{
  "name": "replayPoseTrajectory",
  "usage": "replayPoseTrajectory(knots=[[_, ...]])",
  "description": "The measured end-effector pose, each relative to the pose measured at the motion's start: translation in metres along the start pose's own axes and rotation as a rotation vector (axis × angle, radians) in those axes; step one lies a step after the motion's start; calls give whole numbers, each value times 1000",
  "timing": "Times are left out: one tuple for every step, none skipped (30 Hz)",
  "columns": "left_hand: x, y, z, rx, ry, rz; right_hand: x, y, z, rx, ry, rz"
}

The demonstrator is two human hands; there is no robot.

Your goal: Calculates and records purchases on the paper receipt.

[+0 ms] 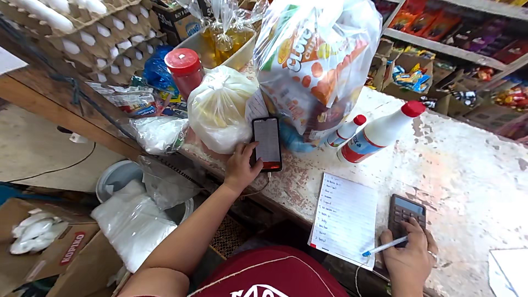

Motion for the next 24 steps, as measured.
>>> replayPoseTrajectory(knots=[[0,0,0,-1,3,0,0,0,0,1,-2,1],[0,-1,0,-2,6,0,0,0,1,4,1,1],[-1,-1,0,2,4,2,0,0,1,6,5,1],[-1,-1,0,6,2,4,0,0,1,5,5,1],[-1,-1,0,12,-3,6,0,0,1,2,1,3],[-1,-1,0,16,-5,8,0,0,1,0,1,5],[-1,-1,0,21,-8,8,0,0,1,1,3,5],[-1,-1,0,25,-12,10,0,0,1,4,5,4],[-1,0,0,27,-15,11,1,-1,0,5,3,4],[-1,0,0,26,-16,13,1,-1,0,4,2,4],[-1,0,0,23,-12,18,1,-1,0,4,2,2],[-1,-1,0,20,-10,21,1,-1,0,5,0,1],[-1,-1,0,19,-7,24,1,-1,0,6,-1,2],[-1,-1,0,19,-6,24,1,-1,0,6,2,2],[-1,-1,0,19,-6,23,1,-1,1,6,2,4],[-1,-1,0,20,-8,22,1,-1,1,6,2,4],[-1,-1,0,24,-13,18,1,-1,1,6,2,3],[-1,-1,0,25,-15,16,1,-1,1,4,2,2],[-1,-1,0,26,-17,17,1,-1,1,3,-2,4],[-1,0,0,32,-23,19,1,-1,1,4,-5,8],[0,1,0,49,-40,18,2,-1,1,3,-10,12],[1,1,0,59,-49,19,2,-2,1,2,-12,16],[0,1,0,61,-51,20,2,-2,1,1,-13,16],[0,0,0,60,-50,19,2,-2,0,2,-7,12]])
Point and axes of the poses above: each hand's wrist, its own z-axis towards the middle knuckle, its own x-axis out of the back of the hand, y = z × x, the point moved 3 cm from there along z, towards the middle knuckle, and after that the axes turned 13 degrees about -z, right-handed, at the moved point
